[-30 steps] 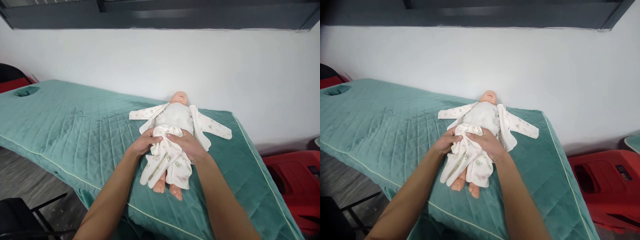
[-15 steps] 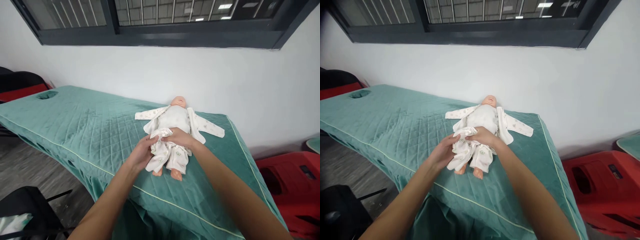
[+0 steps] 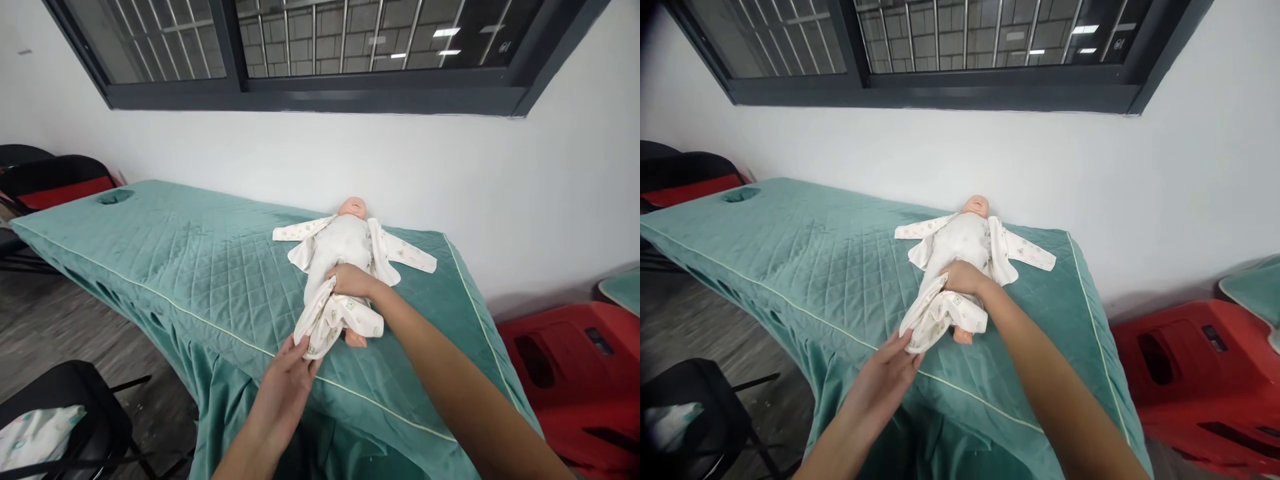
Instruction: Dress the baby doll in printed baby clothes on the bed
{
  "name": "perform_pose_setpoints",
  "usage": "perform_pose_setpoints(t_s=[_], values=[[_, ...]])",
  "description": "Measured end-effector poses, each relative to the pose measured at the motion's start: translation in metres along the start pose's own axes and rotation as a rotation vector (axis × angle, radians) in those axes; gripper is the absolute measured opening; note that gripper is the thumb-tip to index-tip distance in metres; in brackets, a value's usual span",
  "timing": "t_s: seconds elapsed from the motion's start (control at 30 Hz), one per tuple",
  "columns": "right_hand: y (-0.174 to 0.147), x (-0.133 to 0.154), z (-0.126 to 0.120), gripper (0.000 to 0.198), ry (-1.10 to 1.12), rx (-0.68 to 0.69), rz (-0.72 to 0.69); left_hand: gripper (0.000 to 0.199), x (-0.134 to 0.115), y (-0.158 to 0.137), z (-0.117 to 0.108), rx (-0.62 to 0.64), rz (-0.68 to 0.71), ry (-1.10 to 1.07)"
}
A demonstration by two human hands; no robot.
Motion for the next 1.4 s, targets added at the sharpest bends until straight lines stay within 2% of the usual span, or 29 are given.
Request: perform_pose_setpoints(t_s=[0.13, 0.27, 0.37, 0.53, 0.77, 1.0, 1.07, 1.23, 1.4], values=[[-0.001, 0.001, 0.003, 0.007, -0.035, 0.056, -0.008, 0.025, 0.014, 0.003, -0.028, -0.017, 0.043, 0.104], [0.002, -0.001, 0.005, 0.017, -0.038, 0.09, -0.006, 0.036, -0.002, 0.016, -0.048, -0.122, 0.23, 0.422], [0.001, -0.001, 0.004, 0.025, -0.003, 0.091, 0.042, 0.042, -0.017, 0.027, -0.052, -0.169, 0.282, 0.568], [-0.005, 0.005, 0.002, 0.028, 0.062, 0.094, 0.083, 0.044, -0.031, 0.037, -0.051, -0.121, 0.208, 0.681], [-0.009, 0.004, 0.004, 0.021, 0.132, 0.06, 0.057, 0.042, -0.03, 0.037, -0.043, 0.051, 0.085, 0.604], [-0.017, 0.004, 0.003, 0.025, 0.316, 0.041, 0.042, 0.036, -0.031, 0.058, -0.023, 0.087, 0.115, 0.619], [-0.018, 0.003, 0.002, 0.026, 0.364, 0.032, 0.053, 0.028, -0.035, 0.07, -0.02, 0.072, 0.179, 0.684], [-0.02, 0.002, 0.0, 0.034, 0.519, 0.002, 0.088, 0.016, -0.06, 0.102, -0.012, 0.066, 0.542, 0.985], [-0.02, 0.004, 0.0, 0.043, 0.653, 0.007, 0.104, 0.015, -0.075, 0.137, -0.002, 0.116, 0.653, 1.11]])
Point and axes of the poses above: each hand's wrist, its own y-axis towards the middle knuckle, its own z-axis out of the palm, x = y × z, the point moved 5 cm from there along y, towards the middle knuckle, and after that the axes turned 2 degrees about y, right-handed, at the moved point
